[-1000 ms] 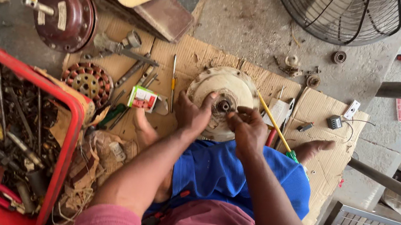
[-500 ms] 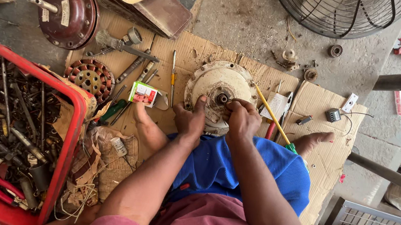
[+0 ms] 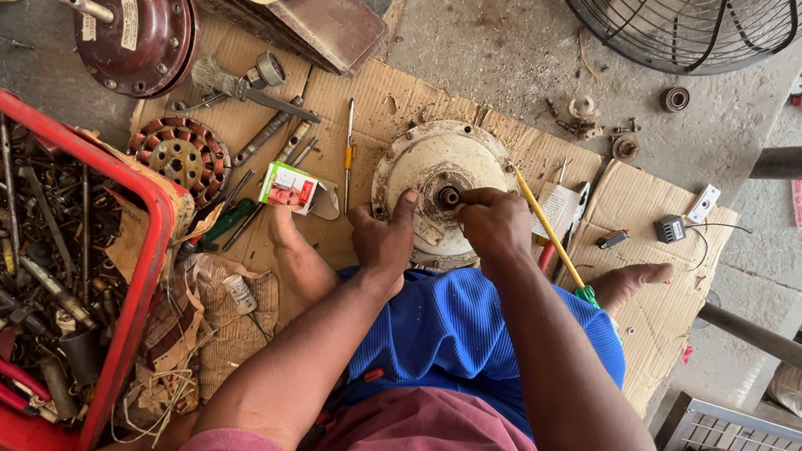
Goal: The person sits on the floor and uses a screwdriver to pry and adjust components on a circular electrical motor housing. They manipulate wires and internal parts with their hands, occasionally using pliers to hold or cut wires. The person flips the motor housing over to access different sides and continues to adjust the internal wiring.
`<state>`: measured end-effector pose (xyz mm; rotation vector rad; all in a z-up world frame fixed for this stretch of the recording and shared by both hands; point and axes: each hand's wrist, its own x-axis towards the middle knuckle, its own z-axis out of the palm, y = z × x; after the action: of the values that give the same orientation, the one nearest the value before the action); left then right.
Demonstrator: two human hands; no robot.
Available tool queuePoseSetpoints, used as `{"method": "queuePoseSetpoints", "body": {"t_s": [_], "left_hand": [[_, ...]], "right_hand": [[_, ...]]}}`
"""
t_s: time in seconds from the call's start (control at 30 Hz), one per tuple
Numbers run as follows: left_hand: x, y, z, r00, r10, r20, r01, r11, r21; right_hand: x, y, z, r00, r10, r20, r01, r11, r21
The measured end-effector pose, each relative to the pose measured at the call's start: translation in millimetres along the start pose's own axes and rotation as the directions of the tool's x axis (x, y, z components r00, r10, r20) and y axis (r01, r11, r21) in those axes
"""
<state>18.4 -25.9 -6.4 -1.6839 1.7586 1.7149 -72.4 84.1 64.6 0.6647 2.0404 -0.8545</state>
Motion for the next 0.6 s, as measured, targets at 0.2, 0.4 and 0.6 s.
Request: {"method": "queuePoseSetpoints", "body": {"t_s": [0.2, 0.4, 0.6], "left_hand": [[-5.4, 13.4, -6.4, 0.986, -0.146, 0.082, 0.146, 0.989, 0.011], [-5.6, 18.1, -6.0, 0.985, -0.146, 0.087, 0.145, 0.989, 0.018], [-3.4, 15.0, -6.3, 0.982, -0.160, 0.100, 0.165, 0.985, -0.047]], "right_hand": [[-2.0, 21.7, 18.1, 0.951, -0.224, -0.212, 0.279, 0.917, 0.284], [-5.8, 25.5, 24.3, 0.984, -0.046, -0.175, 0.134, 0.834, 0.535], [3.2, 26.5, 24.1, 0.993, -0.019, -0.119, 0.071, 0.892, 0.446]]}}
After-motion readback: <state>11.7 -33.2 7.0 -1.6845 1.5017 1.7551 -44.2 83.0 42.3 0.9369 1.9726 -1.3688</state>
